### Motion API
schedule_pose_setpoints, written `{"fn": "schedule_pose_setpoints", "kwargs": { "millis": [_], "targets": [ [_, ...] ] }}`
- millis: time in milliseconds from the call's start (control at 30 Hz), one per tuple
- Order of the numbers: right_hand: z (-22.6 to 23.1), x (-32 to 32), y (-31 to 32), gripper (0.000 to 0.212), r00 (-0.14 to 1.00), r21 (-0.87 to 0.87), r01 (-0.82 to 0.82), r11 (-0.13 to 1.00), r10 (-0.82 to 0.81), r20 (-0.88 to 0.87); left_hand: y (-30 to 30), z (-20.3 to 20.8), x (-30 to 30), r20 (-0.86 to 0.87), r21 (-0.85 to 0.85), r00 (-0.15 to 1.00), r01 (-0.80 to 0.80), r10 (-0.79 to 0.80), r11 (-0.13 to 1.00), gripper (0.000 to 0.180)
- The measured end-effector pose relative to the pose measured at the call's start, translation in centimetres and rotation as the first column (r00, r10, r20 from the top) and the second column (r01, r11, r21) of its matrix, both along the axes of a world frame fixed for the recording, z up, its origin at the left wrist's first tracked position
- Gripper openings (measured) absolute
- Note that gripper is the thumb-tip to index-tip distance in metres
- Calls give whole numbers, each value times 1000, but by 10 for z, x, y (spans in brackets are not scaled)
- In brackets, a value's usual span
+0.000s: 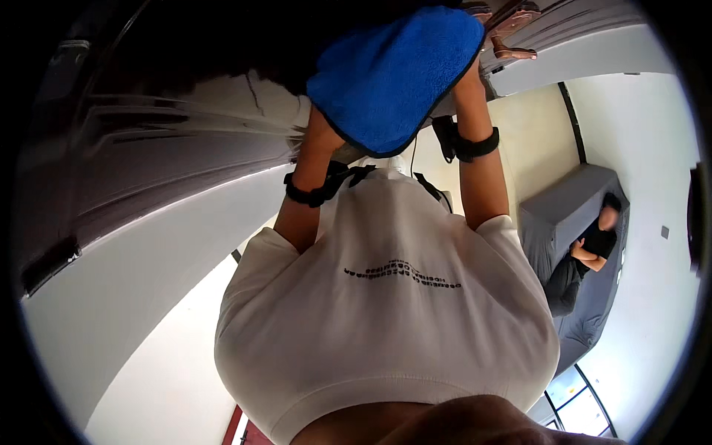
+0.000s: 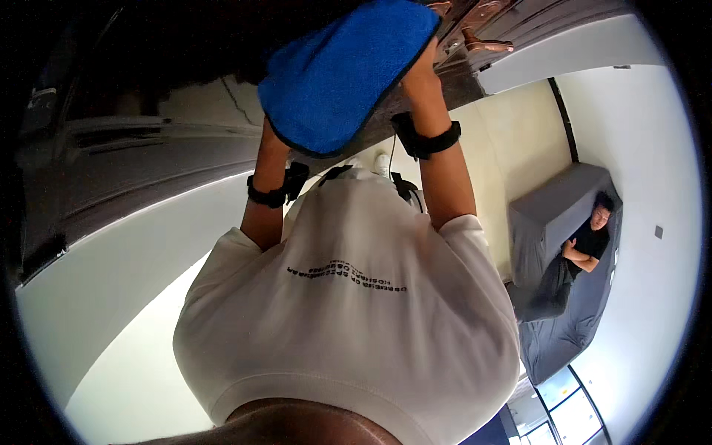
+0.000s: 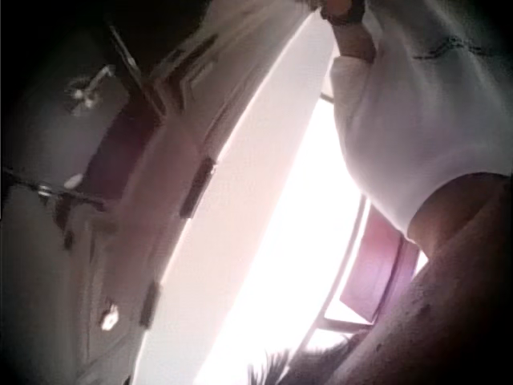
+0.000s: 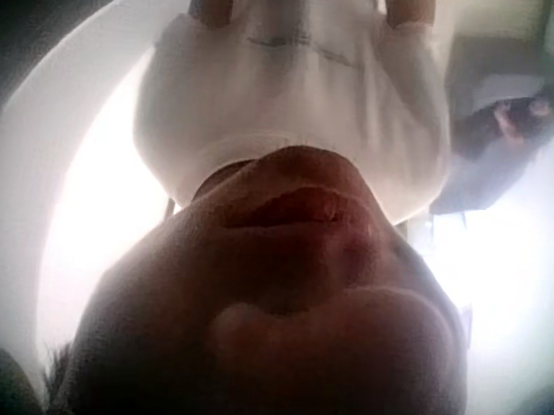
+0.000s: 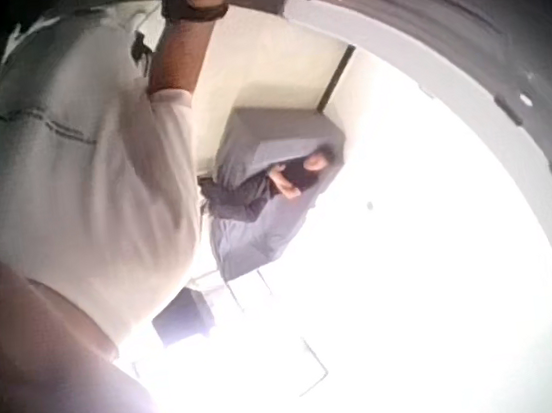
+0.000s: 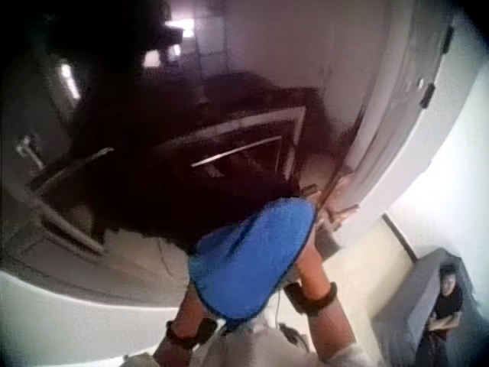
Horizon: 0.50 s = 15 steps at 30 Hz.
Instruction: The person wipes the top, edges, and handles of two wooden doors using a cloth, handling the doors one at a time and opening them to reach the interior edges.
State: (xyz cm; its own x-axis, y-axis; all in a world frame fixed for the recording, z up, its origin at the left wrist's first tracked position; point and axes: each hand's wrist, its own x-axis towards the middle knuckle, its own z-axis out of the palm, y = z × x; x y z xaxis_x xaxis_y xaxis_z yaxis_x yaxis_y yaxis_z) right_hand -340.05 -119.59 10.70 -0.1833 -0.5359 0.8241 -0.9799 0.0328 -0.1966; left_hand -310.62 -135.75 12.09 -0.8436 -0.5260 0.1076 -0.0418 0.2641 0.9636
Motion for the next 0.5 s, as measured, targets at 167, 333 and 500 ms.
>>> {"fn": "schedule_pose_setpoints", "kwargs": {
  "millis": [167, 333, 500],
  "targets": [
    [43, 96, 23, 26, 957, 24, 176, 984, -176, 232, 1, 29, -7, 99, 379, 993, -99, 66, 920, 57],
    [31, 137, 68, 33, 894, 388, 291, 874, -393, 214, -7, 29, -12, 377, 106, 853, 347, -360, 932, 35],
    [20, 130, 37, 43, 903, 293, 380, 877, -421, 89, 27, 23, -42, -41, -330, 910, 378, -413, 865, 41]
  ]
}}
